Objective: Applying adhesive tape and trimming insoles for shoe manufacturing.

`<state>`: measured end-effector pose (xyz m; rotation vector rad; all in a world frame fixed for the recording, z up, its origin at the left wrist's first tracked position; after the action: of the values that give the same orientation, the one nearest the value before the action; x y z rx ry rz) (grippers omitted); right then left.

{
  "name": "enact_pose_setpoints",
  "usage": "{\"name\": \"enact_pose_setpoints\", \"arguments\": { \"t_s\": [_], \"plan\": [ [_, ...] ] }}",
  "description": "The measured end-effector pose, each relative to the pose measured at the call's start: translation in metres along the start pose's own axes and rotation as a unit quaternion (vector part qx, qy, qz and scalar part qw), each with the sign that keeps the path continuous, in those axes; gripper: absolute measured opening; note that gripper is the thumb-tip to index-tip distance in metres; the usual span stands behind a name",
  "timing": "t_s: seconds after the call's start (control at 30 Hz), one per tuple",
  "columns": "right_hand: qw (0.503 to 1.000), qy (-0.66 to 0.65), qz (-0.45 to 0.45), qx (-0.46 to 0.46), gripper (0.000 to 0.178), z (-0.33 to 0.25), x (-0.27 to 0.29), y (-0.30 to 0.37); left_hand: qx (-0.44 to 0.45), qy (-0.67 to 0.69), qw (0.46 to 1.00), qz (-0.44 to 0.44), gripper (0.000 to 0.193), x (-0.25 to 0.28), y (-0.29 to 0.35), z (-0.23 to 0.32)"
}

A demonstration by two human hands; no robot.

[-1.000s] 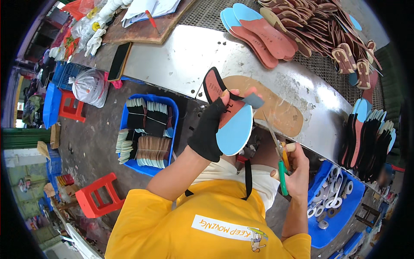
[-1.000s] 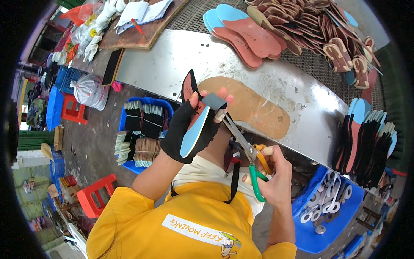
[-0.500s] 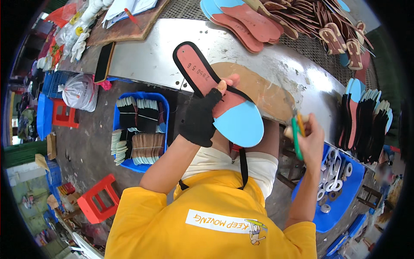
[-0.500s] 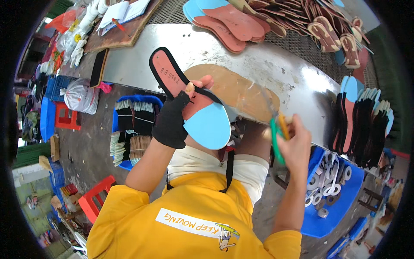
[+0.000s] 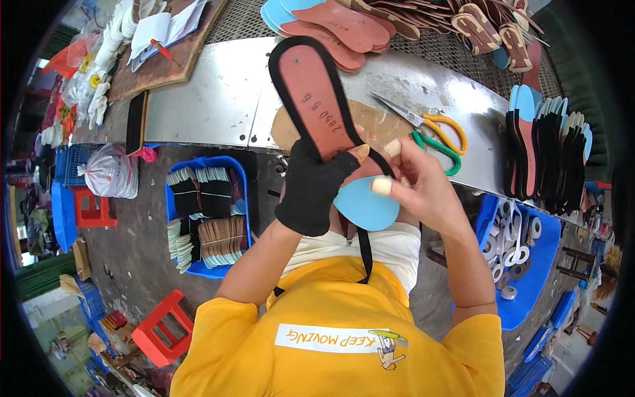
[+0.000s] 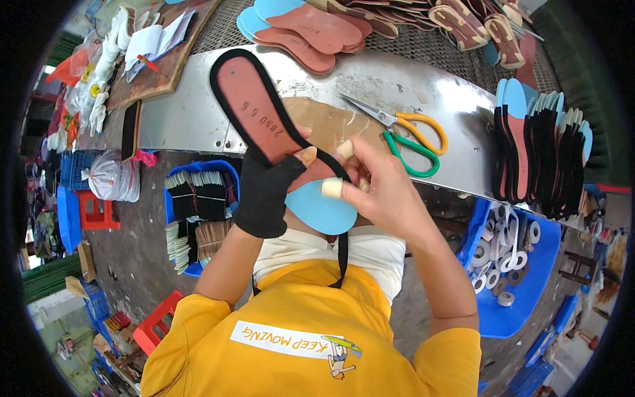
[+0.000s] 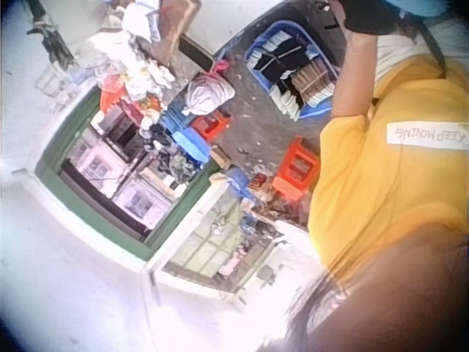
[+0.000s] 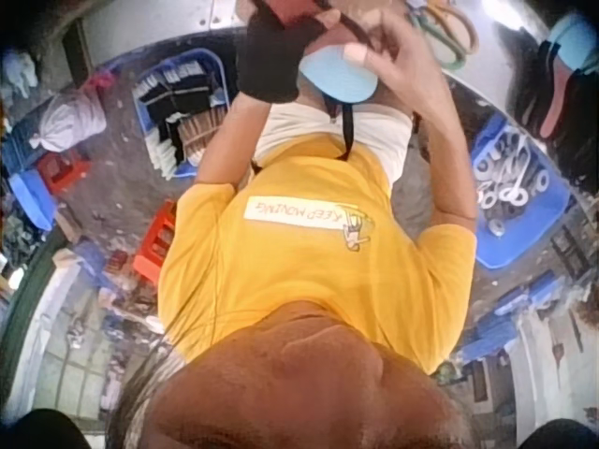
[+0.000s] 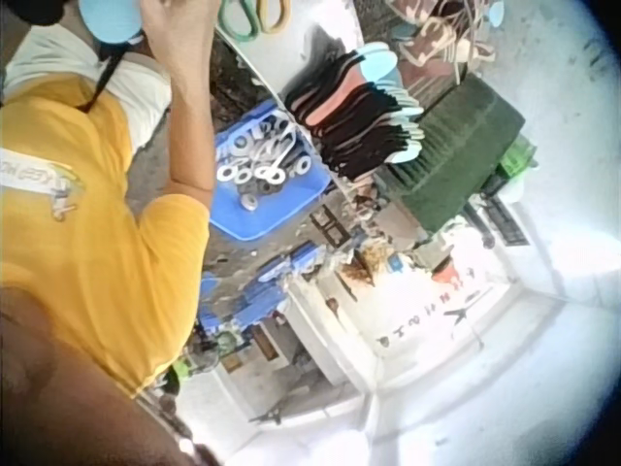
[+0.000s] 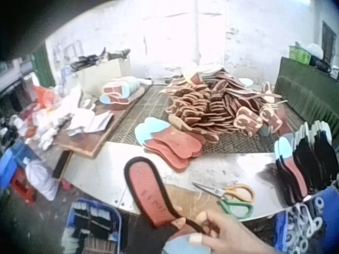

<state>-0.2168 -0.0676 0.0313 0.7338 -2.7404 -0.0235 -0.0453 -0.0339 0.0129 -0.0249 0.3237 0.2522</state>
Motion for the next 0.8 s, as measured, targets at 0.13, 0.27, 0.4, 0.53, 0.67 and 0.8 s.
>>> {"name": "enact_pose_setpoints", "arguments": {
  "t_s": [0.13, 0.27, 0.4, 0.53, 0.67, 0.8],
  "plan": [
    [0.994, 0.063, 0.059, 0.069, 0.021, -0.012, 0.001, -0.015, 0.021, -0.149, 0.989, 0.015, 0.030, -0.002, -0.001, 0.000],
    [0.948, 0.225, 0.085, 0.207, 0.030, -0.001, 0.001, -0.016, -0.041, -0.215, 0.975, 0.035, 0.041, -0.009, -0.002, 0.004],
    [0.943, 0.172, 0.159, 0.235, 0.032, -0.011, 0.001, -0.024, -0.120, -0.235, 0.963, -0.063, 0.029, -0.009, 0.000, 0.008],
    [0.980, 0.031, 0.160, 0.115, 0.033, -0.019, 0.021, -0.054, -0.137, -0.287, 0.942, -0.106, 0.023, -0.011, 0.009, 0.014],
    [0.977, 0.047, 0.169, 0.122, 0.040, -0.034, 0.020, -0.058, -0.110, -0.306, 0.941, -0.091, 0.022, -0.010, 0.011, 0.014],
    [0.938, 0.232, 0.150, 0.210, 0.057, -0.042, 0.014, -0.054, -0.155, -0.317, 0.929, -0.108, 0.022, -0.007, 0.008, 0.003]
  ]
}}
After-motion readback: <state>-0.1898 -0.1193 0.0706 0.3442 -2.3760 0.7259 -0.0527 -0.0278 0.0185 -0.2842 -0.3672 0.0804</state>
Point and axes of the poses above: each hand's wrist, its own y-axis away from the middle knuckle, its own x-axis out of the back of the hand, z = x × y, the point moved 2 cm from there along -y, towards the middle knuckle, and after that the axes turned 1 degree about -x, right-handed, at the moved point
